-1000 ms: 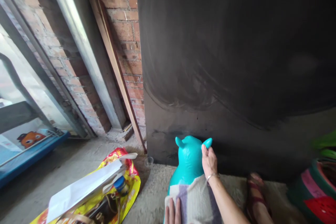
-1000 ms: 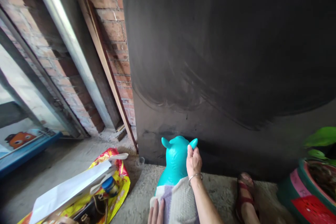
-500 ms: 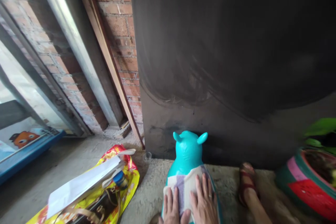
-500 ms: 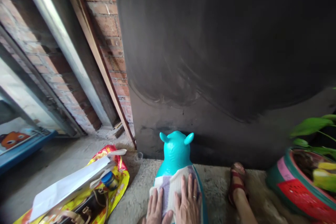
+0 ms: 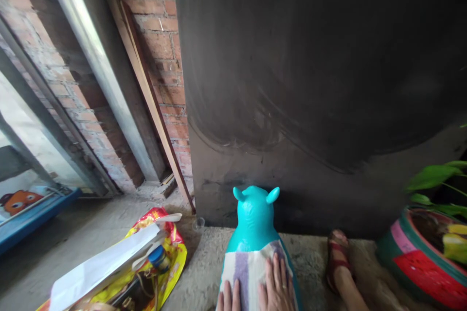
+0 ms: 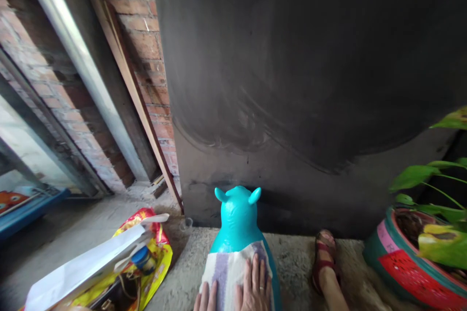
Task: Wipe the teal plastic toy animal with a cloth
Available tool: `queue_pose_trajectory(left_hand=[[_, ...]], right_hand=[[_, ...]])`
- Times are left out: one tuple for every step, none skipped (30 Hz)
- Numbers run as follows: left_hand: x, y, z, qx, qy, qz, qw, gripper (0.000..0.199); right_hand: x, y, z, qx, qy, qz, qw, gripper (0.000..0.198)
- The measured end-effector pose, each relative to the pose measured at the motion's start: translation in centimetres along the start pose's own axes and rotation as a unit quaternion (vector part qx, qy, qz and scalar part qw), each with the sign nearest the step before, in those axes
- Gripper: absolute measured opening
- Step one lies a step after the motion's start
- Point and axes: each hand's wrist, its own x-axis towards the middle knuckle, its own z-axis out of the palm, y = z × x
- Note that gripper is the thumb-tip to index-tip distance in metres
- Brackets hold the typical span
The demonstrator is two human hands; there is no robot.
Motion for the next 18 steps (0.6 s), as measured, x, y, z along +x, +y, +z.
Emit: queue_pose_trajectory(left_hand=[[-1.2, -1.0, 0.9, -0.005, -0.035, -0.041, 0.999, 0.050], [-2.8, -2.2, 1.7, -0.003, -0.053, -0.066, 0.996, 0.050], [-4.5, -3.3, 2.5, 0.002, -0.064, -0.079, 0.995, 0.054], [-6.3, -4.4, 3.2, 0.007, -0.073, -0.093, 0.993, 0.055], [-7.9, -5.4, 3.9, 0.012, -0.081, -0.104, 0.991, 0.057], [-9.2, -6.2, 4.6, 0.018, -0.087, -0.115, 0.989, 0.059], [-10.1, -6.8, 5.2, 0.025, -0.091, -0.123, 0.988, 0.063], [-10.6, -7.2, 5.8, 0.032, -0.093, -0.128, 0.987, 0.067], [-10.5, -7.4, 6.4, 0.038, -0.095, -0.128, 0.987, 0.072], [-10.0, -7.4, 6.9, 0.038, -0.095, -0.123, 0.987, 0.076], [-9.2, -7.4, 7.4, 0.031, -0.096, -0.117, 0.988, 0.077], [-8.2, -7.3, 7.7, 0.014, -0.097, -0.112, 0.989, 0.077], [-7.1, -7.1, 7.9, -0.014, -0.101, -0.111, 0.989, 0.076], [-6.0, -6.9, 8.0, -0.048, -0.104, -0.113, 0.987, 0.075], [-5.1, -6.8, 8.0, -0.083, -0.108, -0.120, 0.983, 0.075], [-4.4, -6.6, 8.0, -0.112, -0.109, -0.129, 0.979, 0.076], [-3.8, -6.5, 7.9, -0.134, -0.108, -0.138, 0.975, 0.078], [-3.5, -6.4, 7.9, -0.146, -0.105, -0.144, 0.973, 0.079]], right_hand=[[1.1, 0.2, 0.4, 0.006, -0.002, -0.007, 1.000, 0.031], [2.2, 0.5, 0.9, 0.012, -0.004, -0.015, 1.000, 0.033], [3.3, 0.7, 1.4, 0.018, -0.006, -0.025, 1.000, 0.035], [4.3, 1.0, 2.0, 0.023, -0.008, -0.035, 0.999, 0.036], [5.3, 1.4, 2.6, 0.028, -0.010, -0.047, 0.998, 0.036], [6.3, 1.7, 3.1, 0.032, -0.013, -0.059, 0.998, 0.038], [7.3, 2.0, 3.5, 0.034, -0.015, -0.071, 0.997, 0.040], [8.5, 2.3, 3.8, 0.037, -0.017, -0.085, 0.996, 0.041], [9.8, 2.5, 3.9, 0.038, -0.020, -0.104, 0.994, 0.043], [11.3, 2.6, 3.9, 0.036, -0.027, -0.130, 0.990, 0.046], [12.9, 2.6, 3.8, 0.032, -0.036, -0.166, 0.985, 0.051], [14.7, 2.4, 3.5, 0.028, -0.044, -0.204, 0.977, 0.056], [16.4, 2.0, 3.1, 0.025, -0.053, -0.238, 0.969, 0.060], [18.0, 1.6, 2.8, 0.026, -0.057, -0.257, 0.964, 0.062], [19.5, 1.1, 2.4, 0.028, -0.063, -0.252, 0.965, 0.062], [20.7, 0.6, 2.2, 0.032, -0.070, -0.234, 0.969, 0.060], [21.6, 0.1, 2.0, 0.035, -0.077, -0.213, 0.973, 0.057], [22.2, -0.4, 1.9, 0.035, -0.085, -0.193, 0.977, 0.054]])
